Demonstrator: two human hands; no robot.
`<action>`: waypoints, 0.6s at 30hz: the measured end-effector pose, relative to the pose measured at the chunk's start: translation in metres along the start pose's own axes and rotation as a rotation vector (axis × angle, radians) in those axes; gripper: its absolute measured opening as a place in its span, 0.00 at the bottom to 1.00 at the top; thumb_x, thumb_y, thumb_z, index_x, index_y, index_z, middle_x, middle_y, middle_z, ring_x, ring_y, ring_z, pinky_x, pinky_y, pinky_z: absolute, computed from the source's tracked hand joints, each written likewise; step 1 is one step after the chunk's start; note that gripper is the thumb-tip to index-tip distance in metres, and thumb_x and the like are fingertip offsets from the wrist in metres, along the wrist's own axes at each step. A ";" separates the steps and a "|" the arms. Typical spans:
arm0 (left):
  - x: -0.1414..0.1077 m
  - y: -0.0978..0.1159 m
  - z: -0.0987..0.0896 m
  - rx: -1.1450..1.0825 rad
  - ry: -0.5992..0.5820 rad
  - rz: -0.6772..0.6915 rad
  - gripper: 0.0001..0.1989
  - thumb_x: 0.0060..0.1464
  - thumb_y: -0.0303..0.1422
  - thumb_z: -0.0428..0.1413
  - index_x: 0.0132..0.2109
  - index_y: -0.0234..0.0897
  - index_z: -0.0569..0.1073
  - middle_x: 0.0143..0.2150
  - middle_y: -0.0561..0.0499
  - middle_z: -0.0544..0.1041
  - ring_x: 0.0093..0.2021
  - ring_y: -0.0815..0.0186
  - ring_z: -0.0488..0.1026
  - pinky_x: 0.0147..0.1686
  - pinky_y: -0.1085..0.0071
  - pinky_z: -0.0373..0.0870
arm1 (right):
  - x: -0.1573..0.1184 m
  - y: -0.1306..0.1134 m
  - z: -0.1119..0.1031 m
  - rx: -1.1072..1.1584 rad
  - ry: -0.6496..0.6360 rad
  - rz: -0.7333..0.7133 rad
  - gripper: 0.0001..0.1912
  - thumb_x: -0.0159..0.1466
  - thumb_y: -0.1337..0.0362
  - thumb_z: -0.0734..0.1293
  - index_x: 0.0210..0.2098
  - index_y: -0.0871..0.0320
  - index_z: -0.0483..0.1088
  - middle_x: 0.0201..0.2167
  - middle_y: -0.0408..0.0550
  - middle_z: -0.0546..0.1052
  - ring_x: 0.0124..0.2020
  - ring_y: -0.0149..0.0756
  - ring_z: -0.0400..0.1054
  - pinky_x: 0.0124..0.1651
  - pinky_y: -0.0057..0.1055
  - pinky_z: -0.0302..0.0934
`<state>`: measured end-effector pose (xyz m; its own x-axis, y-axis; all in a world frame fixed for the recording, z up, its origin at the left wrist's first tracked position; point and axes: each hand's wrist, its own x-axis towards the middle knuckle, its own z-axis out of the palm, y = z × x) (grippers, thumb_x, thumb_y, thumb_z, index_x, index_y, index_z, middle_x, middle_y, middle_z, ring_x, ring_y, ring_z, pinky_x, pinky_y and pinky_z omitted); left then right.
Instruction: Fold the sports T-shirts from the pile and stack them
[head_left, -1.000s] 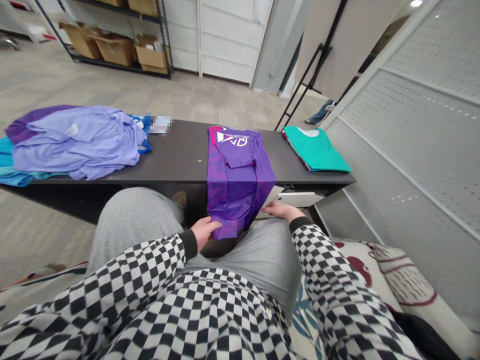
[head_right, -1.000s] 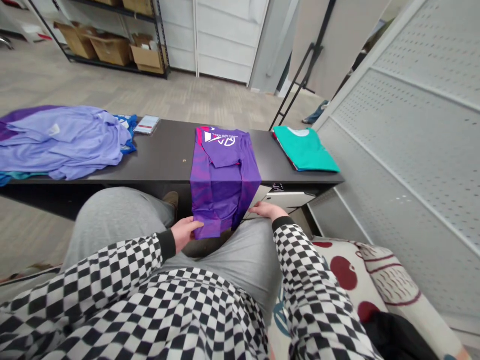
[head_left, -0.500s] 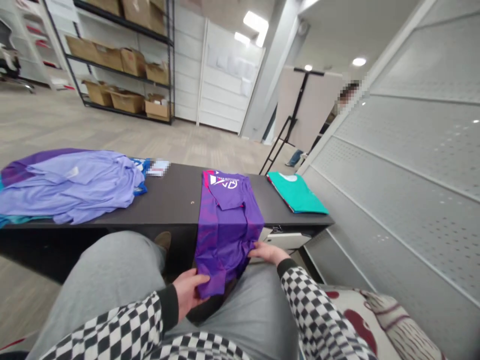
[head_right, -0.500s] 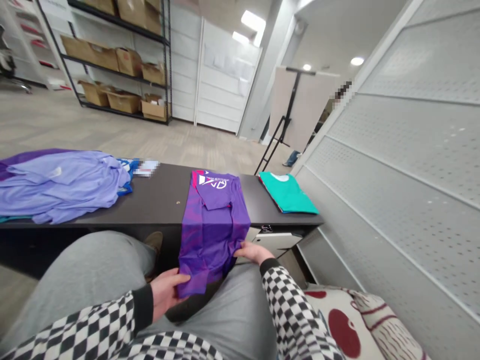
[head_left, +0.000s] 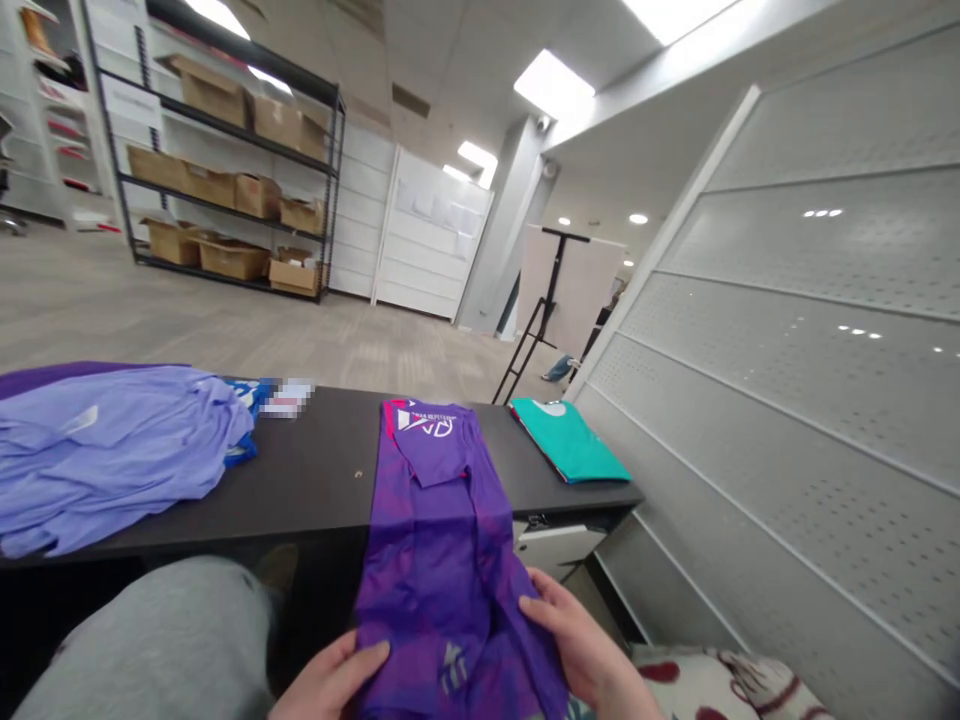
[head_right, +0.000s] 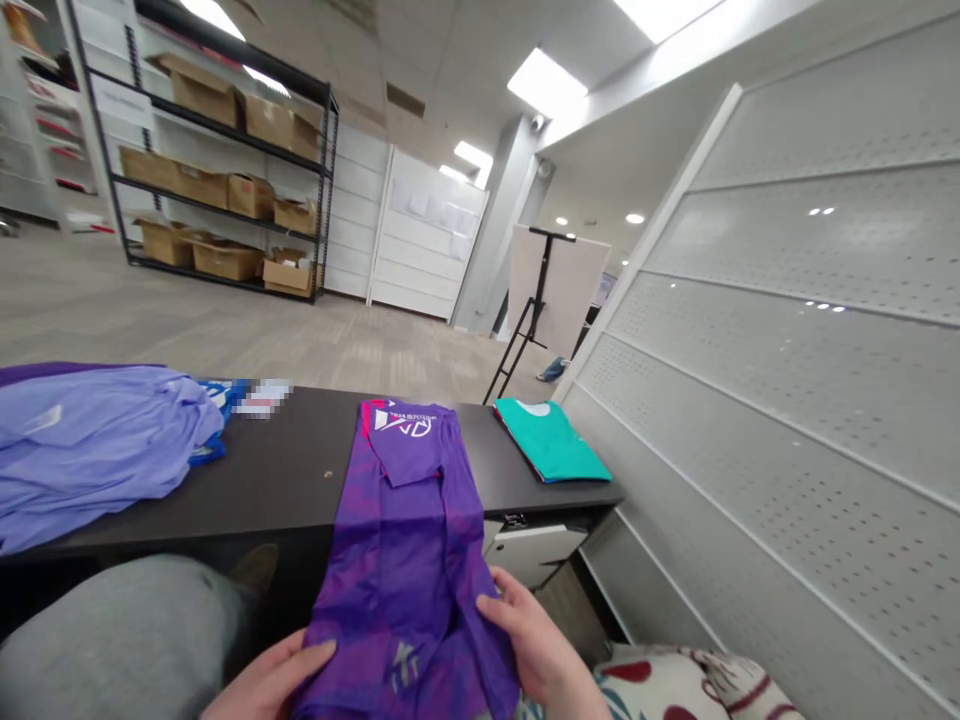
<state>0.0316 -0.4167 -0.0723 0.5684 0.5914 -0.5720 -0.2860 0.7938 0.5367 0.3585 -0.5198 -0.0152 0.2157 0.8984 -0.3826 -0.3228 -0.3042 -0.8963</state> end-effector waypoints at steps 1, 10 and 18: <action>-0.004 -0.002 0.001 0.028 0.008 -0.022 0.31 0.39 0.44 0.83 0.48 0.43 0.80 0.32 0.49 0.83 0.24 0.64 0.76 0.22 0.71 0.73 | -0.010 -0.001 -0.001 0.002 0.000 0.015 0.34 0.51 0.50 0.88 0.56 0.44 0.81 0.54 0.51 0.88 0.54 0.59 0.85 0.64 0.57 0.74; -0.016 -0.021 -0.028 0.242 -0.029 -0.168 0.29 0.43 0.40 0.79 0.48 0.36 0.76 0.32 0.51 0.81 0.23 0.68 0.74 0.21 0.75 0.68 | -0.066 0.054 -0.018 -0.029 0.194 0.126 0.48 0.57 0.53 0.88 0.70 0.50 0.68 0.52 0.54 0.87 0.50 0.53 0.85 0.61 0.52 0.76; -0.024 -0.004 -0.015 0.548 -0.020 0.154 0.40 0.53 0.43 0.72 0.69 0.37 0.70 0.28 0.54 0.81 0.28 0.58 0.82 0.28 0.68 0.77 | -0.104 0.049 -0.030 -0.085 0.332 -0.002 0.26 0.55 0.50 0.89 0.45 0.53 0.81 0.33 0.45 0.82 0.28 0.32 0.73 0.31 0.28 0.65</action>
<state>0.0079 -0.4318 -0.0700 0.5680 0.6872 -0.4529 0.0726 0.5062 0.8593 0.3473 -0.6378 -0.0262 0.5095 0.7509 -0.4202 -0.2470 -0.3401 -0.9074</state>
